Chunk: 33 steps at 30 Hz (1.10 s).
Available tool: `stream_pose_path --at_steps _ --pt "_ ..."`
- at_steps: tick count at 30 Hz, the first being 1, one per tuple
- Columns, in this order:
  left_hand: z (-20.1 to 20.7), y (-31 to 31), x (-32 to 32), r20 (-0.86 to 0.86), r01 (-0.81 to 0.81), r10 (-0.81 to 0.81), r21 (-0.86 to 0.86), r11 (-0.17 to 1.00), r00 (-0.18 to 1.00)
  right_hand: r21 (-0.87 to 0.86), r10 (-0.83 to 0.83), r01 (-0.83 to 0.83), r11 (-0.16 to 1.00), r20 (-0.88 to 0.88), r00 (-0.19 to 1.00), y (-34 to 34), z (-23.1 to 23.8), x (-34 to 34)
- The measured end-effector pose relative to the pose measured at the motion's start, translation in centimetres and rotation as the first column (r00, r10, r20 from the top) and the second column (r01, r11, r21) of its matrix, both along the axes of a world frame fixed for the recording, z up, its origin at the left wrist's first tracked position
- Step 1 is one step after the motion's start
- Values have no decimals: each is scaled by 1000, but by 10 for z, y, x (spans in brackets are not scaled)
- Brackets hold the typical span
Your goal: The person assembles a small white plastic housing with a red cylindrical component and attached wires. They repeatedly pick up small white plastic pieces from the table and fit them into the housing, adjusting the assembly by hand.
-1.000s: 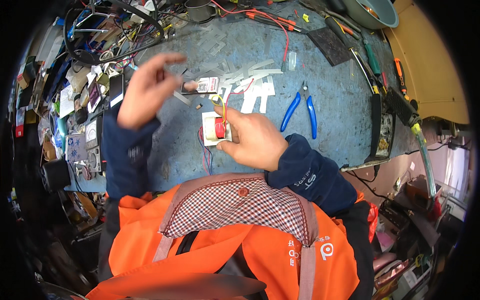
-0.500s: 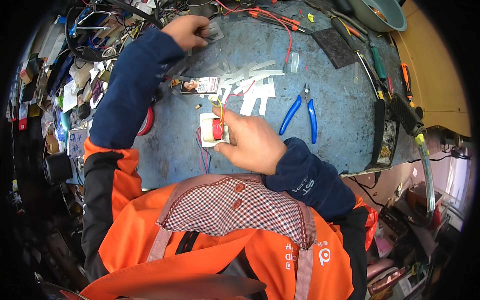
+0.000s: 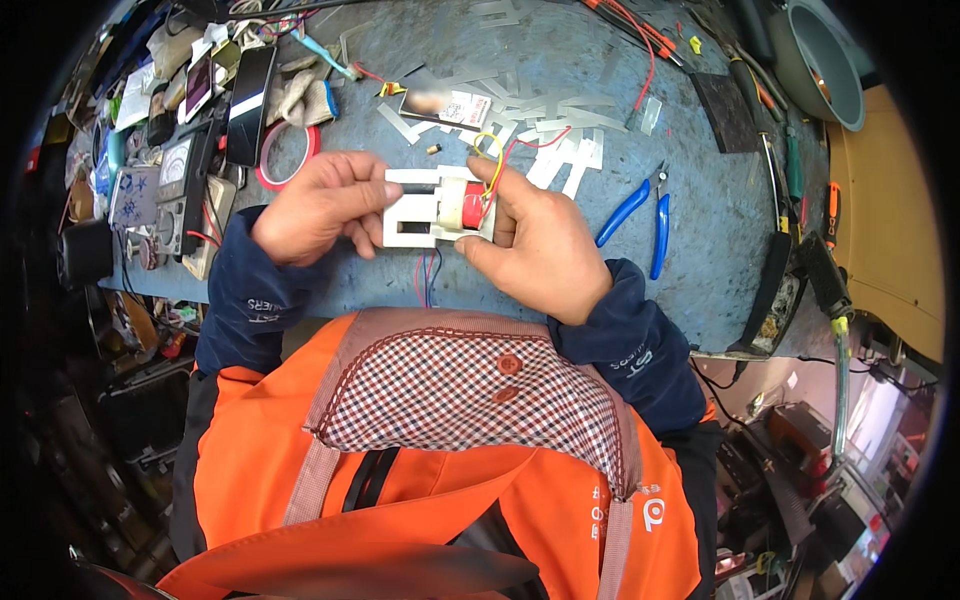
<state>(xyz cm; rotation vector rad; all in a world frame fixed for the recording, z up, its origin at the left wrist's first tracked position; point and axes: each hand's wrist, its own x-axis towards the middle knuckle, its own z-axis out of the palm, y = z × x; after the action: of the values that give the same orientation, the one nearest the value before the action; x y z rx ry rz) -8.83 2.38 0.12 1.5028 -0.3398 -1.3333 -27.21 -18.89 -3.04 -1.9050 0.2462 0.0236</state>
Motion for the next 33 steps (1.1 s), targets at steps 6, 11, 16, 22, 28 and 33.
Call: stream_pose_path --at_steps 6,11,16,22,28,33 --pt "-20 -6 0 3 5 -5 -62 998 1000 -32 15 -15 999 -15 1000 1 4 1" --pt "-21 -14 -2 48 49 -48 -26 998 998 -17 25 -25 1000 -22 999 1 1 1" --pt "-15 -25 -22 531 78 -26 -76 994 847 -99 60 -70 993 -99 993 0 10 1" --pt "-18 -23 -27 822 350 -123 -98 932 556 -83 118 -122 989 -46 992 -5 -3 -3" --pt "-12 -25 -16 826 404 -180 -62 913 534 -108 162 -173 979 -104 981 -7 24 0" --pt "-9 -26 -21 934 393 -139 -2 919 329 -39 173 -181 983 -143 974 -7 38 -7"
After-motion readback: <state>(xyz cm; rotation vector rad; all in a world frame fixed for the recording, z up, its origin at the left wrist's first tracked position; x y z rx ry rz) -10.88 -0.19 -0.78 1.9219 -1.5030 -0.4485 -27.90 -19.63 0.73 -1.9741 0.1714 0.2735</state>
